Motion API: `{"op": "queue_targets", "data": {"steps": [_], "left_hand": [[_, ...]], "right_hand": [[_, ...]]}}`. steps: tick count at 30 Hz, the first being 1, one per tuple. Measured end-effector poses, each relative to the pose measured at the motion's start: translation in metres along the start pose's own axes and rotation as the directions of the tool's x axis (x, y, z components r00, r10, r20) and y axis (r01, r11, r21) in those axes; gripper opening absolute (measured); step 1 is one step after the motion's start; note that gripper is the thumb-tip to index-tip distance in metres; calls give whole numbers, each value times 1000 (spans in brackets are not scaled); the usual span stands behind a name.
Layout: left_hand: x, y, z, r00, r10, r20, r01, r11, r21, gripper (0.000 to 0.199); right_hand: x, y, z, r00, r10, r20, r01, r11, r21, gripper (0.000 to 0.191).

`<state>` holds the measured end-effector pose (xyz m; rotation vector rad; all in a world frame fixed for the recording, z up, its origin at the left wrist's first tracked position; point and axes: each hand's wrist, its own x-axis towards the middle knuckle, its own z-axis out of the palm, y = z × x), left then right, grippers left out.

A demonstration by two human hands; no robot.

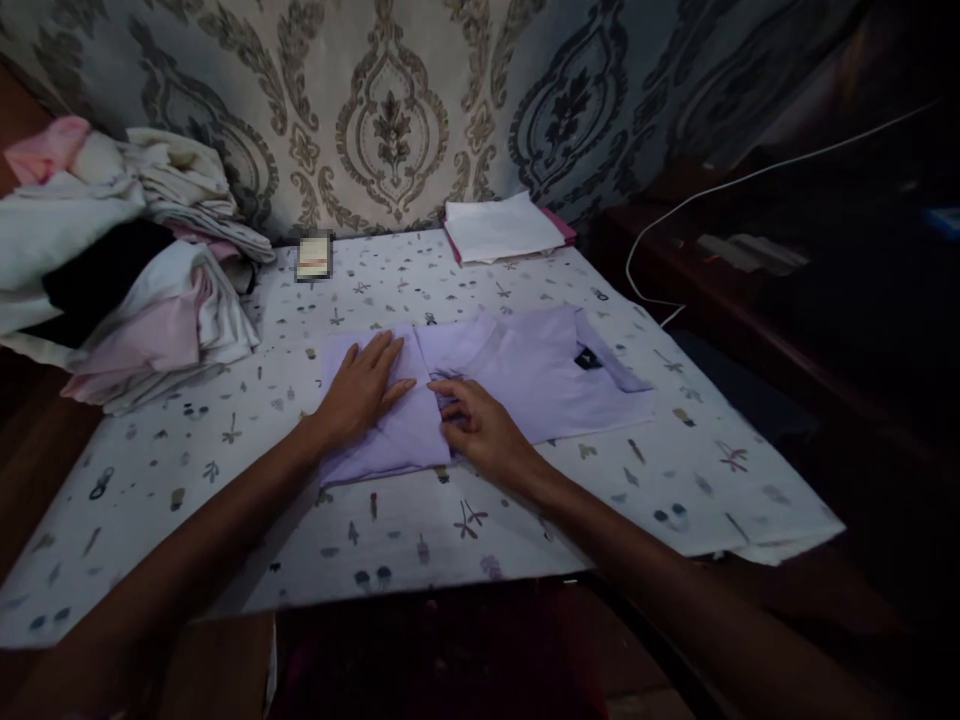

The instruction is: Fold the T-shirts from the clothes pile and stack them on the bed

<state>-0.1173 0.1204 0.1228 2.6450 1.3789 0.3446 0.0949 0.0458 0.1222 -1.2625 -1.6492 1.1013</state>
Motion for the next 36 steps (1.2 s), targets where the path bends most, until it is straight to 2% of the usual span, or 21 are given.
{"op": "queue_targets", "data": {"steps": [3,5,8,10,12,14,17,19,21,24,26,28,31,33,36], "left_hand": [[-30,10,-5,996,78,-46,-78,997,-1,64],[-56,17,-9,982,157,-108,-154,988,34,61],[-95,21,-18,955,268,-124,-257,961,101,32],[-114,20,-27,946,318,-62,-309,944,117,16],[-125,17,-38,938,346,-12,-342,933,110,17],[-126,14,-48,936,351,6,-351,934,66,12],[-109,13,-53,955,286,-74,-289,957,-31,13],[-90,13,-47,963,203,-175,-214,976,-48,19],[-72,15,-33,962,166,-219,-175,984,-25,34],[-56,18,-11,975,196,-103,-193,981,36,60],[-54,20,-1,982,188,4,-188,979,74,63],[-56,21,2,986,159,56,-163,982,90,60],[-61,21,0,987,144,67,-148,988,45,57],[-64,18,-4,987,156,47,-154,988,-26,52],[-65,7,-9,991,129,-42,-134,973,-188,42]], "right_hand": [[-5,-7,-5,990,-129,-60,119,982,-149,41],[-8,-13,-4,962,-265,-70,235,930,-281,34],[-11,-17,2,910,-406,82,400,807,-434,21],[-14,-13,3,894,-403,197,443,724,-528,19],[-15,-8,1,898,-361,251,438,678,-591,18],[-12,-7,-2,909,-332,251,416,682,-601,16],[6,-20,2,929,-334,162,362,724,-587,21],[29,-34,15,931,-348,107,345,751,-564,26],[56,-45,34,932,-346,111,348,764,-543,33],[92,-45,58,965,-234,120,259,767,-587,52],[105,-36,65,983,-129,129,182,760,-623,56],[110,-25,67,988,-75,135,144,754,-641,55],[109,-19,64,988,-72,140,144,770,-622,57],[107,-23,61,987,-99,127,155,795,-586,55],[101,-32,48,989,-143,38,140,830,-540,48]]}}
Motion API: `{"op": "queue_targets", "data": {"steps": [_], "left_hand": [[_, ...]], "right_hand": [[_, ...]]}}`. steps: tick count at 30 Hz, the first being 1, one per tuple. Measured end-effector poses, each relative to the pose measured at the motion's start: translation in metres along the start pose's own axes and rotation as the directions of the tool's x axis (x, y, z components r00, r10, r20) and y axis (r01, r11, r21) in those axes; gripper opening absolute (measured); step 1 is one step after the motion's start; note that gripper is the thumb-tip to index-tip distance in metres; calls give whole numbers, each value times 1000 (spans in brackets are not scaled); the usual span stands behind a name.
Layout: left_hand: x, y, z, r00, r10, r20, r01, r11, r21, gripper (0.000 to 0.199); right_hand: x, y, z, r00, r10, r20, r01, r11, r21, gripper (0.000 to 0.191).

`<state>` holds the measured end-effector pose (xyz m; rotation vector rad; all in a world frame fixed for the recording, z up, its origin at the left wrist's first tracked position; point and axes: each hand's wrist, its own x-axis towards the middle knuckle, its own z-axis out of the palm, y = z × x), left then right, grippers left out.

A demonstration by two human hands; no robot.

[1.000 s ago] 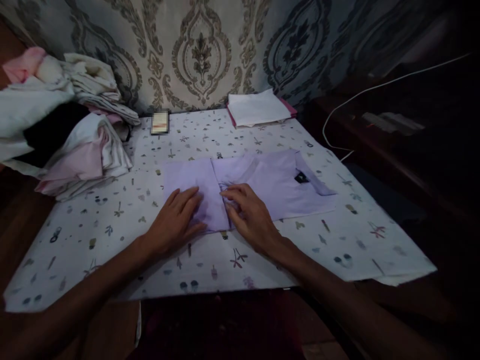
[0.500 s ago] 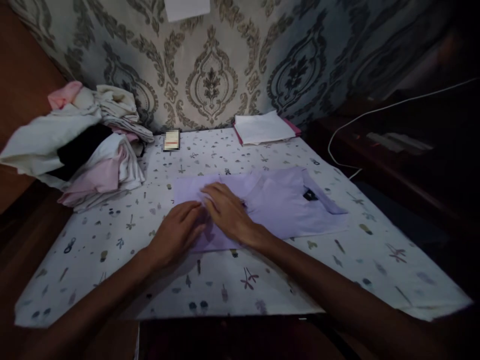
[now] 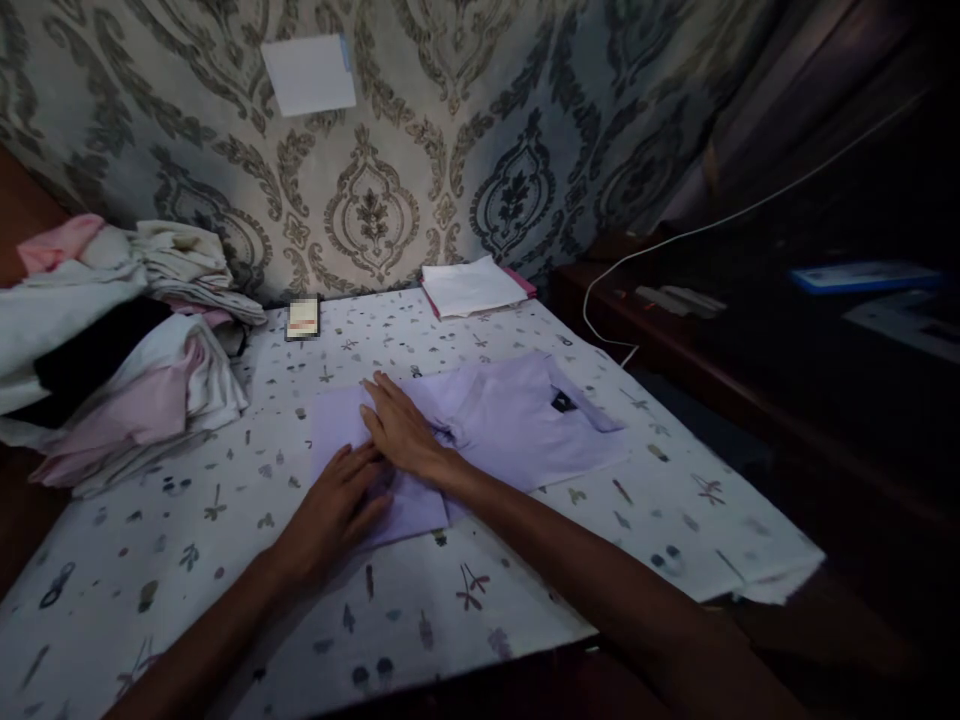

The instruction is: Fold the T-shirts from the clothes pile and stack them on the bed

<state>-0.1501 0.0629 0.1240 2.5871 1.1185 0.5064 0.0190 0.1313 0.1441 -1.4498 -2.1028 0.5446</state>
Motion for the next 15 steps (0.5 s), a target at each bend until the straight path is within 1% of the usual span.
{"op": "queue_targets", "data": {"steps": [2,3,5,7,9,11,13,15], "left_hand": [[6,-12,-8,995,-62,-79,53,993,-105,39],[14,-19,-13,989,-102,-105,86,986,-141,38],[38,-34,-22,978,-165,-124,143,975,-169,38],[71,-49,-28,976,-190,-108,171,971,-164,38],[105,-60,-30,983,-178,-54,168,973,-157,38],[133,-67,-26,984,-178,22,179,972,-152,40],[151,-69,-21,977,-200,79,209,969,-131,43],[157,-70,-17,974,-210,85,218,971,-99,45]], "right_hand": [[-12,2,-16,998,42,-44,-41,999,22,43],[-22,3,-24,997,58,-51,-57,998,31,40],[-47,6,-38,995,81,-50,-79,996,45,31],[-76,8,-47,991,125,-39,-124,992,32,23],[-101,5,-49,979,205,-14,-205,979,-22,19],[-117,-1,-46,957,288,11,-286,953,-100,21],[-123,-8,-40,937,348,27,-339,926,-166,23],[-122,-15,-35,927,374,39,-359,911,-205,23]]}}
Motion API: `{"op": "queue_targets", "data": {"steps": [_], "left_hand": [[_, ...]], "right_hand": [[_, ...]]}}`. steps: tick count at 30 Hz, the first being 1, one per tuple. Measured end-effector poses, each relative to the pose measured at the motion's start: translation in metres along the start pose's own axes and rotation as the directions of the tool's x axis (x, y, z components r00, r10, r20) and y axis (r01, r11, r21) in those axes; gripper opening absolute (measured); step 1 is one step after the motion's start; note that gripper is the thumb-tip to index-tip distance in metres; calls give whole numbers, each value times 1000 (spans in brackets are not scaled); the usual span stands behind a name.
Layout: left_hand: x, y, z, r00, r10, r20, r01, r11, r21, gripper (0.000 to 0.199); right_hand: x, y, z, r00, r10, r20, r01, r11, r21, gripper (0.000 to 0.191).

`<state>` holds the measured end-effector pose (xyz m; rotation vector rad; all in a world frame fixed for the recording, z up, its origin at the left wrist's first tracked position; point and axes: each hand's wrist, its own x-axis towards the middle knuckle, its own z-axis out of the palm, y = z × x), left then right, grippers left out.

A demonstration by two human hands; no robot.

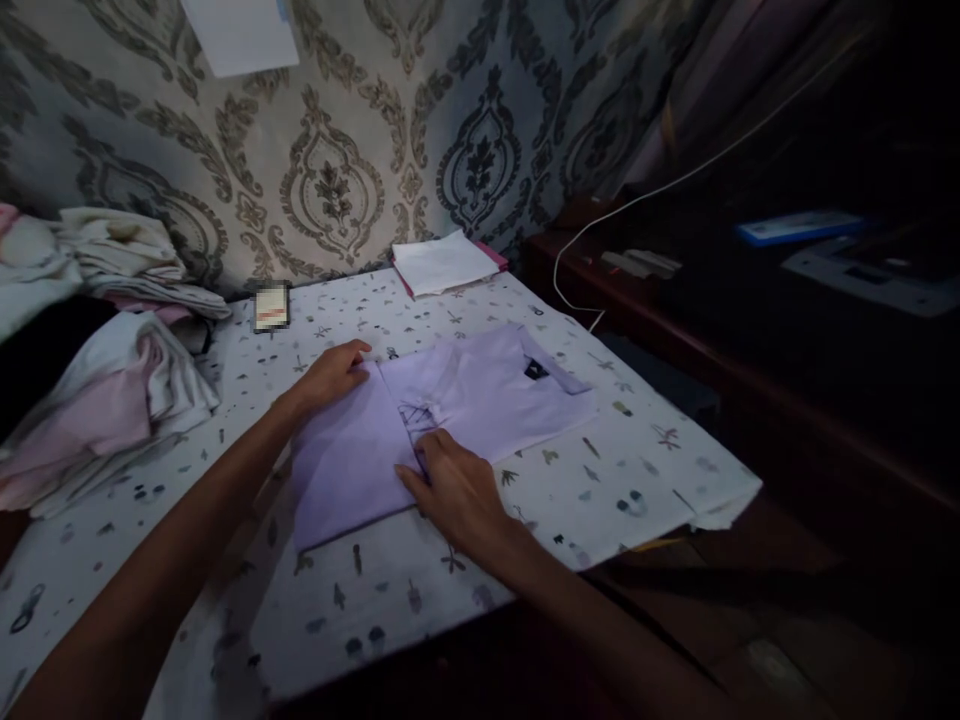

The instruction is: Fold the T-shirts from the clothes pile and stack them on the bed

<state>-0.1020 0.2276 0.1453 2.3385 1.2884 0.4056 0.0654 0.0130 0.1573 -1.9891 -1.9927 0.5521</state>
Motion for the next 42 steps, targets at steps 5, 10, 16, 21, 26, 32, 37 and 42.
{"op": "queue_targets", "data": {"steps": [5,10,16,21,26,32,37,42], "left_hand": [[-10,0,-9,994,109,18,-108,993,-56,22],[-20,-2,-25,968,143,205,-66,937,-343,18],[-6,0,-35,918,198,343,-84,944,-321,36],[1,2,-40,845,201,495,-48,951,-306,26],[-4,-1,-42,868,188,459,-10,932,-363,22],[-7,-4,-43,898,173,405,-20,934,-356,26],[5,6,-40,919,215,329,-105,941,-323,28],[16,17,-22,898,221,380,-90,939,-333,27]], "right_hand": [[9,-10,3,999,-39,-7,39,999,-26,20],[20,-10,4,1000,-20,-7,21,999,46,22],[30,-1,8,999,18,30,-26,954,299,30],[31,2,4,993,98,71,-118,921,372,16],[33,-1,3,997,46,66,-67,926,371,22],[39,-3,10,1000,18,-16,-10,922,387,24],[38,6,5,997,57,-52,-27,887,461,34],[37,16,1,996,77,-46,-57,937,344,33]]}}
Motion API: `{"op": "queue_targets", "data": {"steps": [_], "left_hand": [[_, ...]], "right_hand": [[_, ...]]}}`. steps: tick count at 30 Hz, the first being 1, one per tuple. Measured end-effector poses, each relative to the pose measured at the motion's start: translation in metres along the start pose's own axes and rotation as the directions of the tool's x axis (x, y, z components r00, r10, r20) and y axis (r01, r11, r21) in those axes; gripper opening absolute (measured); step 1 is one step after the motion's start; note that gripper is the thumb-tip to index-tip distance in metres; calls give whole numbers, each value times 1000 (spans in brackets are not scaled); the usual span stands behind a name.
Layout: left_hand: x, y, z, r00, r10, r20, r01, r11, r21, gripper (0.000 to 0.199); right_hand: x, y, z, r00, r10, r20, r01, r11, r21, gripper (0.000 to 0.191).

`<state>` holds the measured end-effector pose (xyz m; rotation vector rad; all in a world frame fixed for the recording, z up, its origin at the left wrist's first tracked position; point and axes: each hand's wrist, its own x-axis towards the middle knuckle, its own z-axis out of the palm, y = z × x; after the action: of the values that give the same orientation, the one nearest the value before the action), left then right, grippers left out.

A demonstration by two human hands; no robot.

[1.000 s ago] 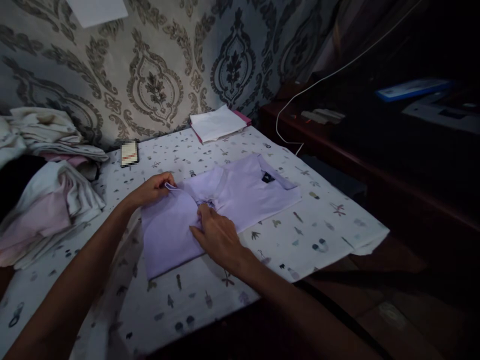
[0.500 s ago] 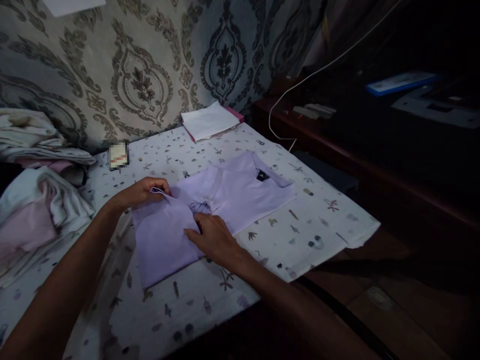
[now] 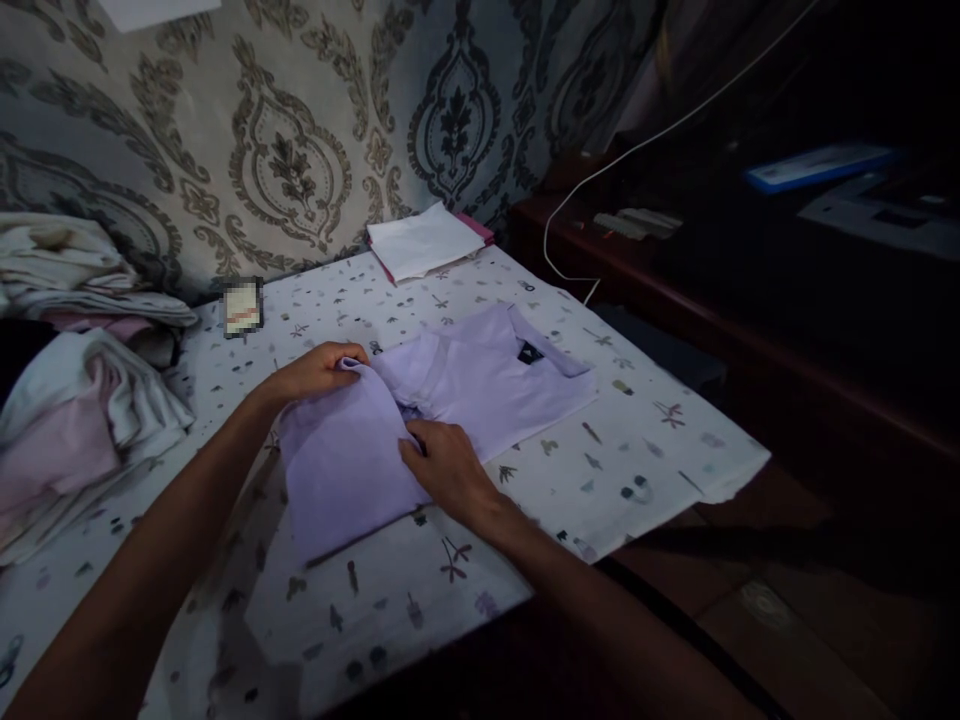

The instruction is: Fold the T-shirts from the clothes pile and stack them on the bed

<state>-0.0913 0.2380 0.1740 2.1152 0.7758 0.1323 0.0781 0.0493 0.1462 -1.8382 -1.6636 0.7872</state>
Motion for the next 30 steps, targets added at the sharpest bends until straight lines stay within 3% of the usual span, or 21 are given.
{"op": "queue_targets", "data": {"steps": [6,9,13,15,17,20,25,30], "left_hand": [[3,-7,7,999,28,-38,-27,1000,14,27],[-4,-9,12,989,21,-148,-3,992,126,34],[-33,-4,30,896,52,-440,128,921,369,56],[-51,-2,44,861,129,-492,132,877,461,52],[-64,-3,59,866,193,-461,92,845,526,48],[-66,-9,74,911,201,-360,49,814,578,48],[-47,-21,77,968,117,-224,39,806,591,53],[-49,-21,75,963,106,-247,56,819,572,54]], "right_hand": [[2,1,0,1000,-7,28,8,999,-40,25],[0,3,-1,999,-1,44,5,996,-89,16],[-8,2,-4,999,-21,-38,14,985,-173,25],[-11,-3,-2,989,-117,-94,97,976,-196,29],[-10,-9,5,953,-286,-100,259,941,-217,35],[-3,-13,24,884,-467,-26,441,851,-285,45],[2,1,49,908,-407,100,415,842,-345,65],[9,2,44,906,-416,79,420,859,-292,66]]}}
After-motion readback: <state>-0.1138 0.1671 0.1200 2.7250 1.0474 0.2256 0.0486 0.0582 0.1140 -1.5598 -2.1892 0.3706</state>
